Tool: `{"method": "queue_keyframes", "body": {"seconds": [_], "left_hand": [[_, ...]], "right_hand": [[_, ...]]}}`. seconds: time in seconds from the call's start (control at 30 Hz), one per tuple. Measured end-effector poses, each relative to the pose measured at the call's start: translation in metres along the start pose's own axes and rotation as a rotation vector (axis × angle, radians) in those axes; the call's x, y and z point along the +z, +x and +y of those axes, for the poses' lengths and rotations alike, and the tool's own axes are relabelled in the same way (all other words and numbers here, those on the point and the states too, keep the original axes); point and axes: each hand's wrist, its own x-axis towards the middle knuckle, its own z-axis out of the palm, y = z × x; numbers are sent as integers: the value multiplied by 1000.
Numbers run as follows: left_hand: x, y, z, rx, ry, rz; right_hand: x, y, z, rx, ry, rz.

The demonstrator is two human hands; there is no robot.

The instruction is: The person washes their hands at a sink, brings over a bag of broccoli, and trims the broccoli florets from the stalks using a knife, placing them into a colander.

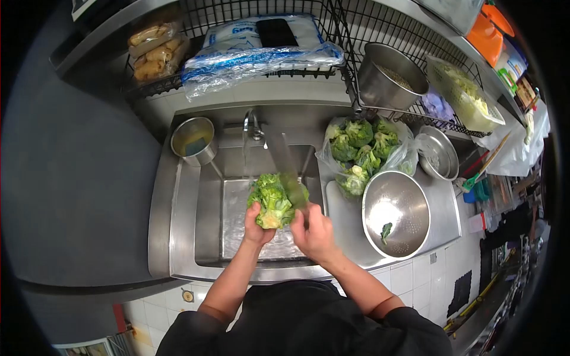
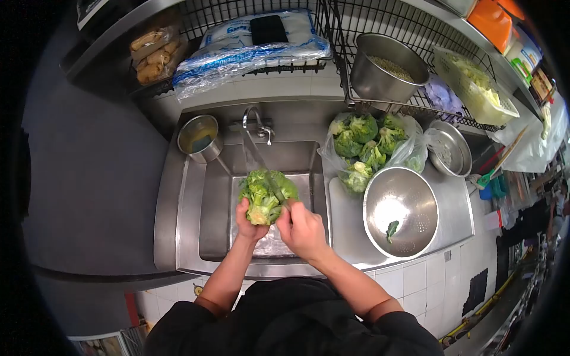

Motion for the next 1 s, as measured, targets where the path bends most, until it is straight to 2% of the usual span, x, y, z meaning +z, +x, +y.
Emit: {"method": "queue_keyframes", "body": {"seconds": [0.07, 0.13, 0.23, 0.3, 0.33, 0.37, 0.43, 0.47, 0.5, 0.57, 0.6, 0.7, 0.77, 0.8, 0.87, 1.0], "left_hand": [[-3, 3, 6, -4, -31, -36], [-12, 4, 15, -12, -55, -68], [-14, 22, 49, -78, 11, -87], [5, 23, 81, -83, -172, -386], [-14, 17, 72, -75, -277, -207], [-34, 13, 63, -57, -264, -205], [-54, 5, 51, 6, -110, -23], [-62, 5, 47, 21, -54, -6], [-55, 6, 48, 14, -59, -7], [-20, 11, 58, 46, -11, -172], [-4, 12, 63, 38, 9, -182], [6, 22, 59, 12, 46, -256], [11, 23, 53, 25, 64, -247], [15, 24, 48, 34, 81, -238], [15, 22, 41, 48, 164, -234], [26, 15, 42, 24, 113, -210]], "right_hand": [[-1, 4, 3, -32, -55, 65], [-16, 6, 6, 101, 5, 130], [-31, 7, 8, 80, 31, 151], [-33, -8, 9, 75, 38, 127], [-34, -16, 6, 70, 45, 78], [-33, -20, 3, 67, 53, 31], [-23, -25, -2, 68, 78, -29], [-22, -29, -4, 78, 81, -89], [-23, -23, -14, 21, 36, -107], [-28, -9, -34, -169, 54, 0], [-33, 0, -47, -200, 164, 81], [-39, -2, -55, -184, 271, 158], [-36, 15, -54, -232, 47, 45], [-18, 11, -35, -171, 42, -8], [-13, 3, -20, -134, 28, -13], [-35, 6, -19, -64, 11, 62]]}}
